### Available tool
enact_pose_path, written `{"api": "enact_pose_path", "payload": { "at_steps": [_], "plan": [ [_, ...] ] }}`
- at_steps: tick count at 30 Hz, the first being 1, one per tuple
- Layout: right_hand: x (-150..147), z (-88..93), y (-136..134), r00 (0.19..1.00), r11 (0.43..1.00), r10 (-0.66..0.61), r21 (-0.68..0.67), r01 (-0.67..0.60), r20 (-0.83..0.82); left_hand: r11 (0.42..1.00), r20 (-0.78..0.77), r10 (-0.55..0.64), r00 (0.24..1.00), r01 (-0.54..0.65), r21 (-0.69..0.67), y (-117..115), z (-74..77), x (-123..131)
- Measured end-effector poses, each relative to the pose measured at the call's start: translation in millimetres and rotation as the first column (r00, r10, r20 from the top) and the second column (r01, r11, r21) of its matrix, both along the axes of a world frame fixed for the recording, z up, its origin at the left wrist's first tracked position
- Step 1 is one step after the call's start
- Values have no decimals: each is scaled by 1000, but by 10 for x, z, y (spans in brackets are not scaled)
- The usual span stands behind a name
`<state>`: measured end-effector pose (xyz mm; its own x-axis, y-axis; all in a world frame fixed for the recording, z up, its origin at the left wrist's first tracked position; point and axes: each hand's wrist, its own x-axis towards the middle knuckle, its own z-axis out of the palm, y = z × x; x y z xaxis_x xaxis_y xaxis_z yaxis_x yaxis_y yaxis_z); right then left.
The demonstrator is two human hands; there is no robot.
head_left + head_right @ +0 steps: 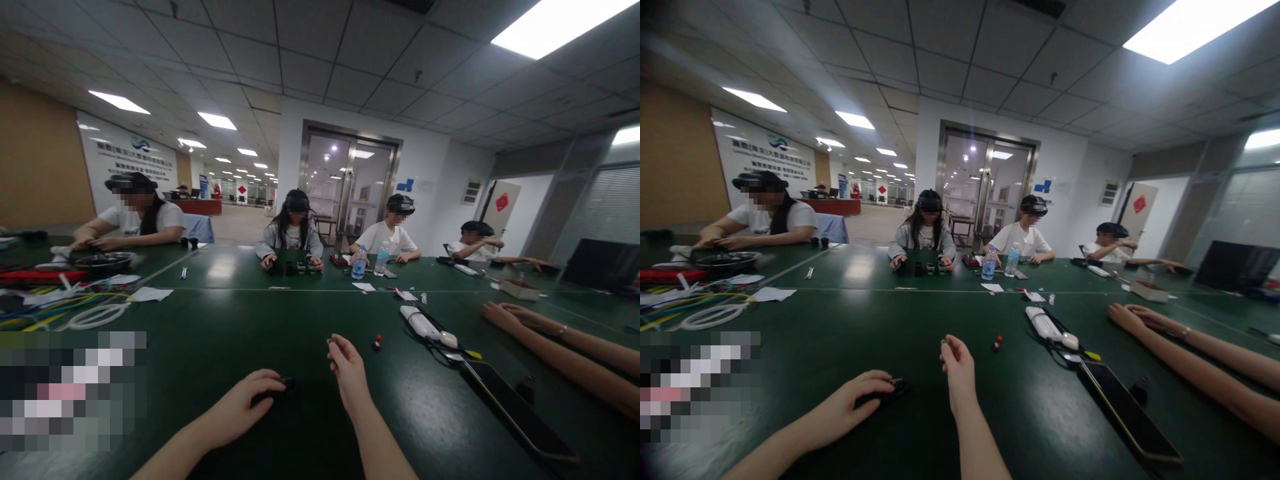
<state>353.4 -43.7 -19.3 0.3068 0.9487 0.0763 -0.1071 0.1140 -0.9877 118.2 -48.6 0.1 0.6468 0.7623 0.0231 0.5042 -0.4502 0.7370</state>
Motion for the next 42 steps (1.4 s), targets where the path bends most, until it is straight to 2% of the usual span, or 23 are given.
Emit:
{"api": "enact_pose_path", "payload": {
  "at_steps": [7,13,17,21,27,34,42],
  "plan": [
    [24,-27,-3,994,1000,-18,-4,17,-110,1000,-8,1,1000,-1,-2,48,-66,-22],
    [62,-77,25,989,999,43,16,-41,-140,1000,25,6,1000,-6,9,42,-46,-17],
    [42,-77,46,941,997,72,41,-62,-330,1000,24,16,1000,-17,11,40,-44,-16],
    [17,-31,32,880,998,69,27,-63,-470,999,30,46,998,-46,-7,72,-111,-41],
    [3,51,-29,889,995,63,-41,-91,-453,991,48,116,992,-113,-72,101,-197,-79],
    [8,-8,13,932,992,12,-110,-56,-363,993,64,112,992,-109,-50,140,-264,-95],
    [11,16,-6,927,988,3,-142,-60,-375,991,61,104,993,-98,-95,84,-150,-85]
  ]
}}
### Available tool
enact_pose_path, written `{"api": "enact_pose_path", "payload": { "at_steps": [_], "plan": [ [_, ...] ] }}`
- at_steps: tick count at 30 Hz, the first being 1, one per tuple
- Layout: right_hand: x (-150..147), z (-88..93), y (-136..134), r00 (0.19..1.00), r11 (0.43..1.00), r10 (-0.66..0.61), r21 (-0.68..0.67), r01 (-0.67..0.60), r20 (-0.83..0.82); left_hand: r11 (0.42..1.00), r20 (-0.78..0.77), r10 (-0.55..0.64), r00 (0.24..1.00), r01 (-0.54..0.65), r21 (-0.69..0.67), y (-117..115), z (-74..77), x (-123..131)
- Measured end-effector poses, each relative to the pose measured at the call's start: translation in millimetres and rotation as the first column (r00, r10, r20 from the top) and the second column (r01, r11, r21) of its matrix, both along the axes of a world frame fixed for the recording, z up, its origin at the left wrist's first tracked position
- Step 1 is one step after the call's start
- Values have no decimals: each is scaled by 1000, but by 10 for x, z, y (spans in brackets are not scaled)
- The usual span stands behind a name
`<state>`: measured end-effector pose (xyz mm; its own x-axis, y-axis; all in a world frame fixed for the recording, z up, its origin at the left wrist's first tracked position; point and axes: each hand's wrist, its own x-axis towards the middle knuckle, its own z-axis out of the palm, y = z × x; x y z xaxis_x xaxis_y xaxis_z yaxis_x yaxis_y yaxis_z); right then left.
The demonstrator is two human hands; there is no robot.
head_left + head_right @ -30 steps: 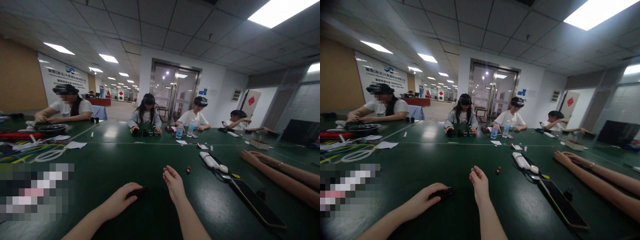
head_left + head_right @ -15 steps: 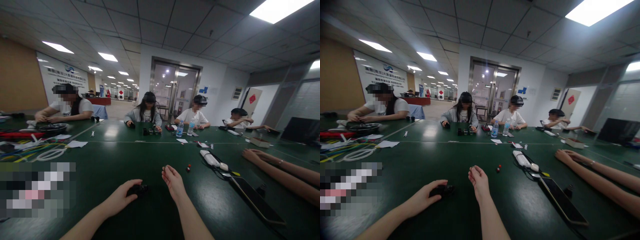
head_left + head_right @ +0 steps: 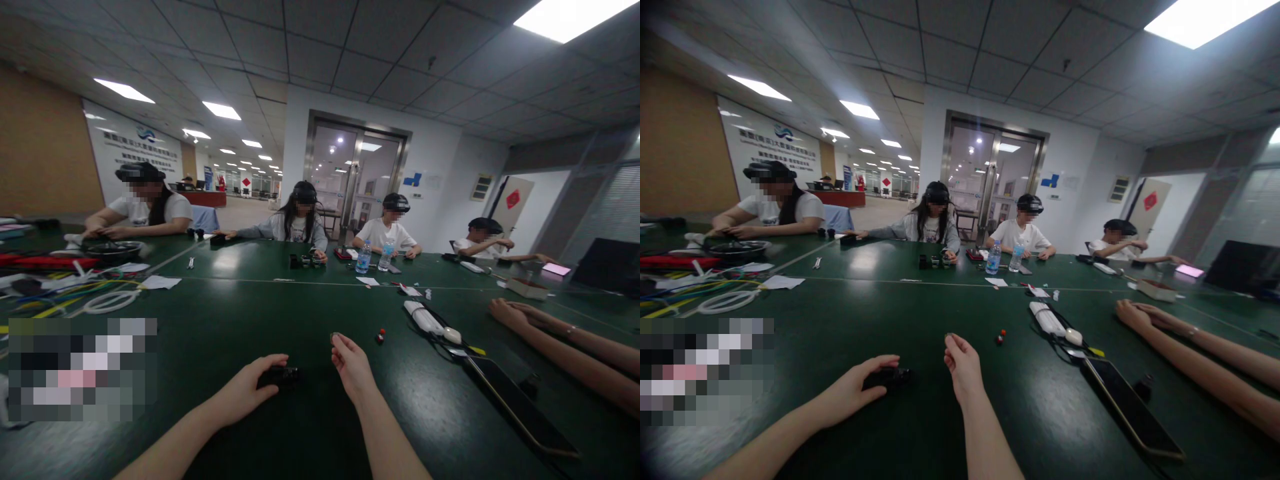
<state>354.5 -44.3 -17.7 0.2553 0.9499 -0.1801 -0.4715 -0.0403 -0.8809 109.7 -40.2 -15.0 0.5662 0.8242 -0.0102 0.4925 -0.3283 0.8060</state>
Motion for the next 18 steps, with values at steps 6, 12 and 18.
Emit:
{"api": "enact_pose_path", "payload": {
  "at_steps": [6,12,18],
  "plan": [
    [20,-78,47,999,1000,-13,-3,13,45,1000,2,11,1000,-11,13,4,3,19],
    [42,-121,79,998,1000,-10,-7,11,62,999,8,9,1000,-10,37,13,-13,17],
    [-30,2,-32,863,998,-12,57,-20,505,1000,-2,11,1000,-11,10,-12,42,23]
  ]
}}
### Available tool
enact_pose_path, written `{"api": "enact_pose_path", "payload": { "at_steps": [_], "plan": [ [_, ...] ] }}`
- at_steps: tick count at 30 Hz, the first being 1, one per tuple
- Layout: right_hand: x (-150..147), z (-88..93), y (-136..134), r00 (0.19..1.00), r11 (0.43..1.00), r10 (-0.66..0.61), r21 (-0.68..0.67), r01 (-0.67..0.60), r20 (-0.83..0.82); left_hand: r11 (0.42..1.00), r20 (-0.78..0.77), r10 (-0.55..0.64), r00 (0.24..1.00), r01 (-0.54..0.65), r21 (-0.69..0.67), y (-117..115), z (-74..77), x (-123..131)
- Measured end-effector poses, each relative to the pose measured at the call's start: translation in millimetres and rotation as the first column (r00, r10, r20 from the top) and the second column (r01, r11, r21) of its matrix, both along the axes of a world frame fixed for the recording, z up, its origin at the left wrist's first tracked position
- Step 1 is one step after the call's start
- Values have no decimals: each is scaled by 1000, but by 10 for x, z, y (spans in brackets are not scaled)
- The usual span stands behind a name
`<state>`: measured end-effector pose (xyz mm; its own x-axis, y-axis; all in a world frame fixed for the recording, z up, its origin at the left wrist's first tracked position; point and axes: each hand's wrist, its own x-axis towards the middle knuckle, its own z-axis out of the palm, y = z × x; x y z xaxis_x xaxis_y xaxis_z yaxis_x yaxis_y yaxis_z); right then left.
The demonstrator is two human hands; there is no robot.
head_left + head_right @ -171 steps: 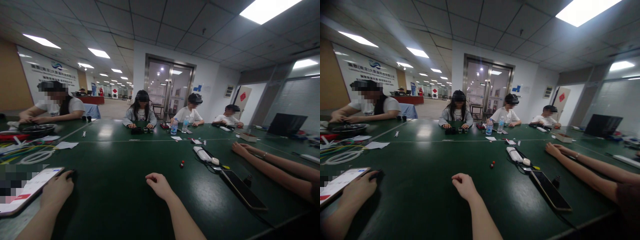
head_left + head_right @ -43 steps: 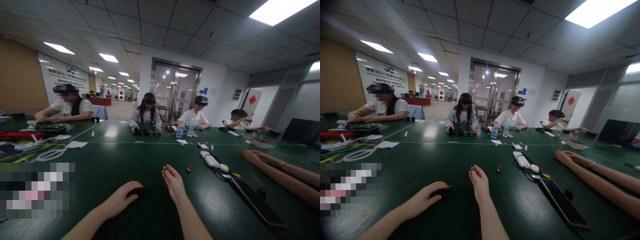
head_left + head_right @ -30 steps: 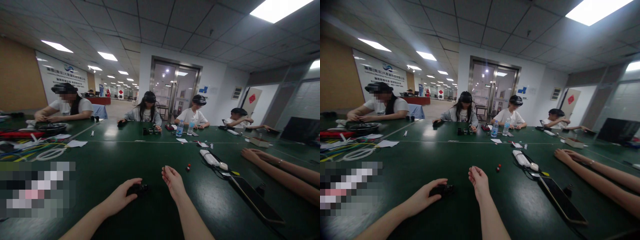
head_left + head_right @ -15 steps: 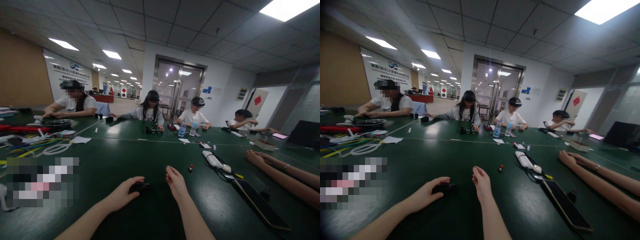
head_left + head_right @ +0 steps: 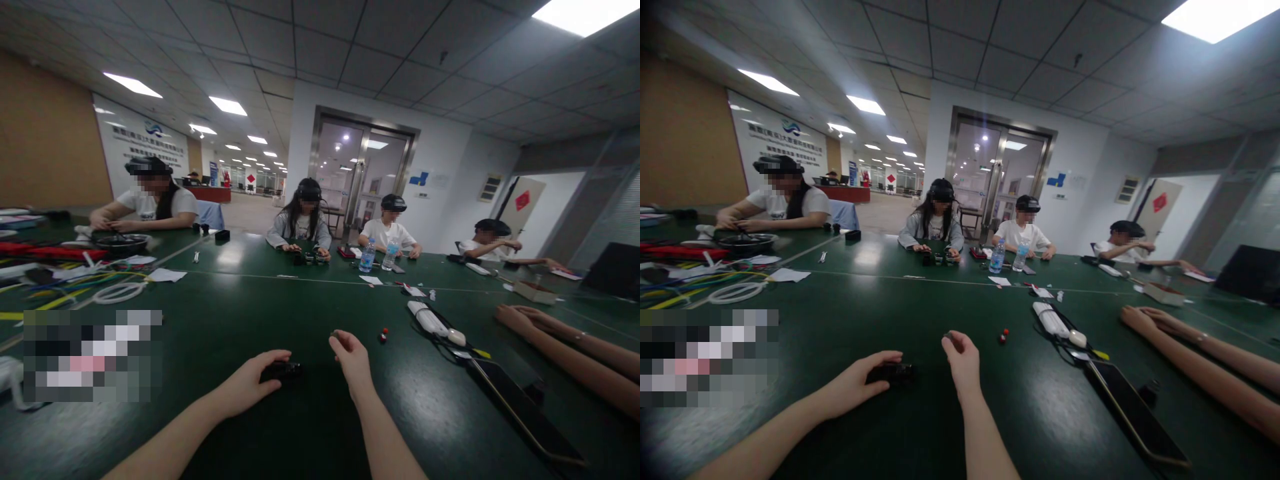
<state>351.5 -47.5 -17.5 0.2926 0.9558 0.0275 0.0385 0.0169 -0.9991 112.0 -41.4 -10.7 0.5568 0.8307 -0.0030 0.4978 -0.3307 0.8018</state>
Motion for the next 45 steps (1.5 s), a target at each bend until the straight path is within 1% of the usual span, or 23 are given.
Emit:
{"api": "enact_pose_path", "payload": {
  "at_steps": [2,3,5,8,11,13,16,19,22,29,32,36,39,41,42,44,45],
  "plan": [
    [-90,49,-58,975,995,70,52,-82,210,1000,-6,6,1000,-6,-5,-7,10,3],
    [-142,71,-88,951,986,133,62,-155,278,1000,-7,7,1000,-7,-4,-9,10,4],
    [-245,107,-145,893,958,249,42,-285,375,1000,-6,6,1000,-6,6,-9,1,5],
    [-356,145,-211,812,930,320,-1,-366,488,999,-7,11,1000,-11,43,-9,-14,7],
    [-404,165,-244,727,894,384,-33,-447,568,998,-9,18,1000,-18,65,-11,-9,14],
    [-418,168,-251,689,876,412,-51,-480,596,997,-13,19,1000,-18,70,-15,3,21],
    [-431,162,-245,654,866,417,-58,-496,631,997,-22,26,999,-24,74,-20,20,31],
    [-437,149,-234,635,867,397,-43,-497,662,996,-26,21,999,-18,87,-27,32,35],
    [-435,139,-235,632,865,393,-35,-501,668,994,-27,2,1000,1,107,-37,49,35],
    [-435,133,-250,615,860,417,-71,-506,669,991,-51,-11,999,17,131,-70,100,58],
    [-444,131,-251,615,868,408,-78,-491,675,991,-61,-12,998,20,131,-70,102,57],
    [-439,126,-246,627,880,400,-89,-466,668,987,-58,-53,997,62,149,-64,97,40],
    [-380,101,-212,679,878,423,-86,-471,601,979,-95,-103,990,118,168,-57,87,34],
    [-306,76,-172,744,896,406,-72,-438,531,970,-128,-136,982,158,186,-36,75,27],
    [-263,65,-151,778,913,380,-69,-401,501,965,-142,-142,980,169,200,-14,68,14],
    [-179,51,-119,831,942,324,-70,-329,451,961,-165,-109,980,146,235,58,55,-49],
    [-144,48,-110,851,949,307,-72,-307,426,960,-177,-65,982,110,256,107,50,-107]
  ]
}}
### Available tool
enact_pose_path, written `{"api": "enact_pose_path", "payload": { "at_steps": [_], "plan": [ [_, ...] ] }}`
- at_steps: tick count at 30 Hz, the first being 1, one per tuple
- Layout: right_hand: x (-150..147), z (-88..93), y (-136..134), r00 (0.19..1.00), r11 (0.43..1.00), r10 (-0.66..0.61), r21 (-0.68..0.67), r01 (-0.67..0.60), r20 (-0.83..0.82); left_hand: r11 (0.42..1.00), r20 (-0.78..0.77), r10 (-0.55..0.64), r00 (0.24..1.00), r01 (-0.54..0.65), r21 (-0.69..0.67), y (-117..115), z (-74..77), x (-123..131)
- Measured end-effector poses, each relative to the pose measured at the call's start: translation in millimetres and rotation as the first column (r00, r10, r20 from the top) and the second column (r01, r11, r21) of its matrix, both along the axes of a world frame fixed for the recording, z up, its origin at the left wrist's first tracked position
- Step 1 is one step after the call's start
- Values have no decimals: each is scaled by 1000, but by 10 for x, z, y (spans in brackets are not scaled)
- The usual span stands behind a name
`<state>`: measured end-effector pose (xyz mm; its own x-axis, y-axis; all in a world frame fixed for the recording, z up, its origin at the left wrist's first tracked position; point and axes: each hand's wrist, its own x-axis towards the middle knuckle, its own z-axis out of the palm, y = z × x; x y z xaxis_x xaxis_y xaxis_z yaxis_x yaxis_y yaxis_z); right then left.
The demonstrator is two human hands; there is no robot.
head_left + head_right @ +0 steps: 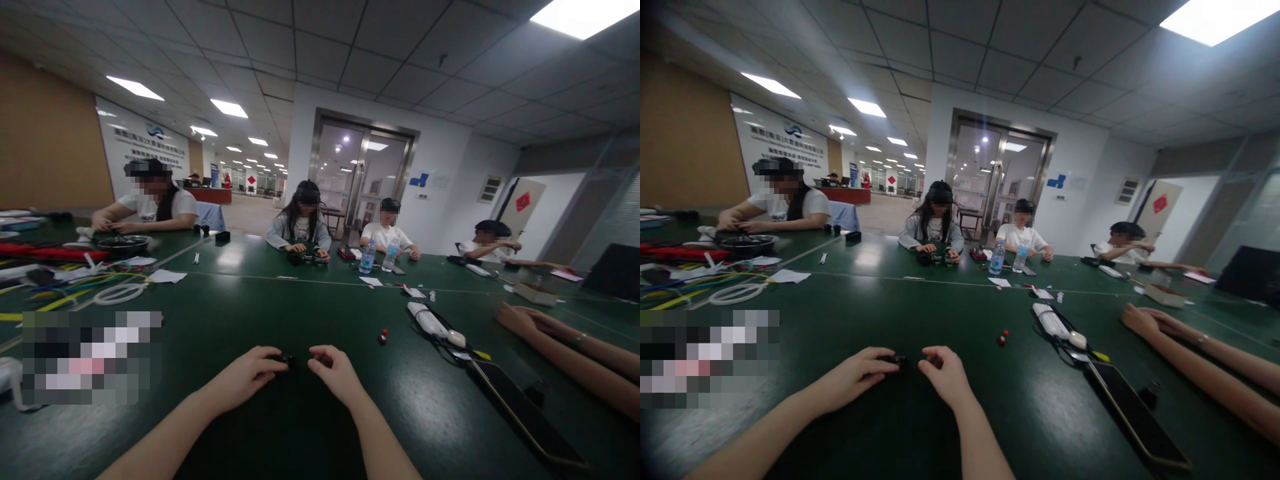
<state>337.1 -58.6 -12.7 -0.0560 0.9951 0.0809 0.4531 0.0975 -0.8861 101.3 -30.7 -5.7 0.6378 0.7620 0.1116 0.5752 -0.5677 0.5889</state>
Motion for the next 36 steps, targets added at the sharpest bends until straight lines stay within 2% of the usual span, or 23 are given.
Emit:
{"api": "enact_pose_path", "payload": {
  "at_steps": [3,5,6,8,10,12,15,20,29,36],
  "plan": [
    [56,1,-2,996,1000,-28,-14,27,-84,975,-50,214,975,-210,75,164,-1,-297],
    [59,-1,-12,993,1000,-22,-15,20,-116,912,-104,408,907,-399,98,252,11,-564],
    [55,-5,-15,992,1000,-17,-18,15,-122,854,-131,521,844,-511,103,281,20,-698],
    [48,-17,-13,992,1000,-12,-26,8,-128,701,-189,712,677,-704,117,307,43,-925],
    [46,-31,-6,991,1000,-10,-29,6,-131,582,-233,805,545,-801,140,298,69,-1066],
    [48,-41,1,992,1000,-8,-25,5,-124,542,-250,830,498,-826,157,272,96,-1118],
    [50,-44,-2,994,1000,-6,-15,4,-108,529,-256,838,481,-832,169,237,130,-1114],
    [54,-31,-21,993,1000,-3,-27,0,-114,460,-266,874,407,-870,180,242,129,-1136],
    [61,-24,-27,997,1000,12,-26,-14,-70,452,-214,885,414,-873,183,275,46,-1186],
    [59,9,-29,999,999,31,-43,-31,-11,397,-212,909,358,-900,179,356,-7,-1187]
  ]
}}
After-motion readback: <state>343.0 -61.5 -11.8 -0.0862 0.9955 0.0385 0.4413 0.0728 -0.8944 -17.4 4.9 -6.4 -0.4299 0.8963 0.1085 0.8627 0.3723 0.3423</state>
